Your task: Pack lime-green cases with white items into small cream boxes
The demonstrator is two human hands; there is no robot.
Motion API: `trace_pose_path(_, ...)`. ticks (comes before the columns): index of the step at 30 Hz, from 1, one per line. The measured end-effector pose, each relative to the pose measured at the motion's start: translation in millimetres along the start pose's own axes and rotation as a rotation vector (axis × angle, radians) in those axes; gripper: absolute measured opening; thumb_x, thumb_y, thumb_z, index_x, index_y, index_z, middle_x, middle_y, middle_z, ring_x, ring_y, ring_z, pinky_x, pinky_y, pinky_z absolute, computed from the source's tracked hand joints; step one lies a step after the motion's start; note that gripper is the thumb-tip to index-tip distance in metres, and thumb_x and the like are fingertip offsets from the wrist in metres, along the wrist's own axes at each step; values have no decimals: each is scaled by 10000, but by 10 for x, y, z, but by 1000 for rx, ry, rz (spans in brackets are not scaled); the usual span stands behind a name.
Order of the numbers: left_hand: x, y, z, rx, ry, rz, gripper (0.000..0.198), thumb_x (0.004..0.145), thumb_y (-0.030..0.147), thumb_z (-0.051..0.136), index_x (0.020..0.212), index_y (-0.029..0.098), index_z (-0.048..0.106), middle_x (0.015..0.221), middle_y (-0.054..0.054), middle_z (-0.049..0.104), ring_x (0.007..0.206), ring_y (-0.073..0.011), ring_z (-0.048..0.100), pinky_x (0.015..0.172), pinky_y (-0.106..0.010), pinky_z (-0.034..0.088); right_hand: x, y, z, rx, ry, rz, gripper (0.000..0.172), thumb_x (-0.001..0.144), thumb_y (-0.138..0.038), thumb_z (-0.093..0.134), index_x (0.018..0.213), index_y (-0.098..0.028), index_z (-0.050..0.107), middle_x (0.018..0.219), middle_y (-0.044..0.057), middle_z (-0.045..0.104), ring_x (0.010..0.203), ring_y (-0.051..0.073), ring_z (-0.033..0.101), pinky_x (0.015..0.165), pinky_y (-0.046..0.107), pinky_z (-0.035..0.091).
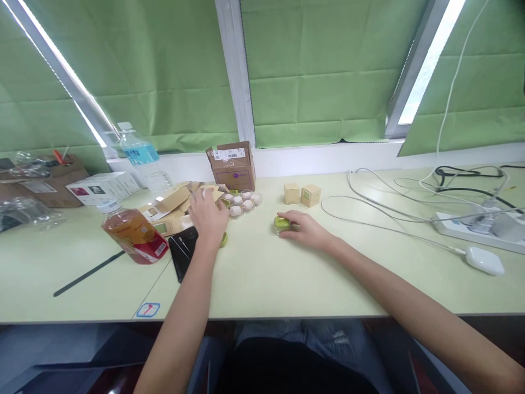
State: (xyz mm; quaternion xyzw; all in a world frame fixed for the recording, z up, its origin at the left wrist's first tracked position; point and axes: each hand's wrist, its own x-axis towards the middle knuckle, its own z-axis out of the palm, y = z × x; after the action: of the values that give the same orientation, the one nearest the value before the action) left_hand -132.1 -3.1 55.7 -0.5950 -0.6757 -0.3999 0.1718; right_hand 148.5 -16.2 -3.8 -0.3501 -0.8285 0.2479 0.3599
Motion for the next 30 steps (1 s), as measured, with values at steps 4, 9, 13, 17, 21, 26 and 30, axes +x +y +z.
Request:
trace_pose_path(4,51,-311,5,93,-124,-203,486,837,91,552,1321,47,541,1310,-261,591,1227,-417,527,1001,-539,424,-2,8,1,-6,-4,12,542,873,-340,736,1382,-215,603,1208,109,658,1055,249,662,971,463,562)
trace_pose_path(9,52,-432,94,85,-156,-268,425,879,123,549,1290,14,547,1165,-275,660,1156,-420,568,934,-553,435,-3,11,3,-15,-8,12,544,878,-339,730,1388,-207,594,1226,114,653,1092,258,653,992,464,549)
trace_pose_path(13,91,-480,162,123,-139,-307,378,871,218,613,1236,124,600,1109,-220,704,1171,-408,577,951,-548,416,-1,5,2,-21,-6,7,540,879,-334,729,1386,-208,592,1224,115,656,1072,255,654,984,469,550)
trace_pose_path(17,140,-530,209,137,-155,-364,378,851,229,626,1222,156,621,1079,-197,731,1128,-386,619,965,-523,406,1,-2,2,-28,-7,15,533,882,-330,727,1381,-201,593,1229,120,655,1065,252,656,975,461,554)
trace_pose_path(21,145,-549,213,73,-147,-366,336,833,120,583,1151,186,666,1021,-127,763,1098,-348,645,1006,-511,385,1,-5,2,-38,-15,19,539,889,-329,721,1391,-193,581,1242,125,650,1091,257,651,978,451,551)
trace_pose_path(26,135,-513,165,-12,100,-289,326,872,147,539,1171,198,659,1061,-120,742,1103,-346,627,1036,-518,357,3,-30,5,-112,-12,-5,542,904,-329,700,1410,-188,568,1251,130,649,1087,273,653,982,454,544)
trace_pose_path(30,166,-494,131,-168,249,-225,259,881,179,556,1114,200,668,1063,-97,720,1036,-303,638,1027,-482,400,1,-45,12,-181,-17,-49,558,935,-332,650,1461,-191,524,1297,146,627,1176,304,624,1043,479,506)
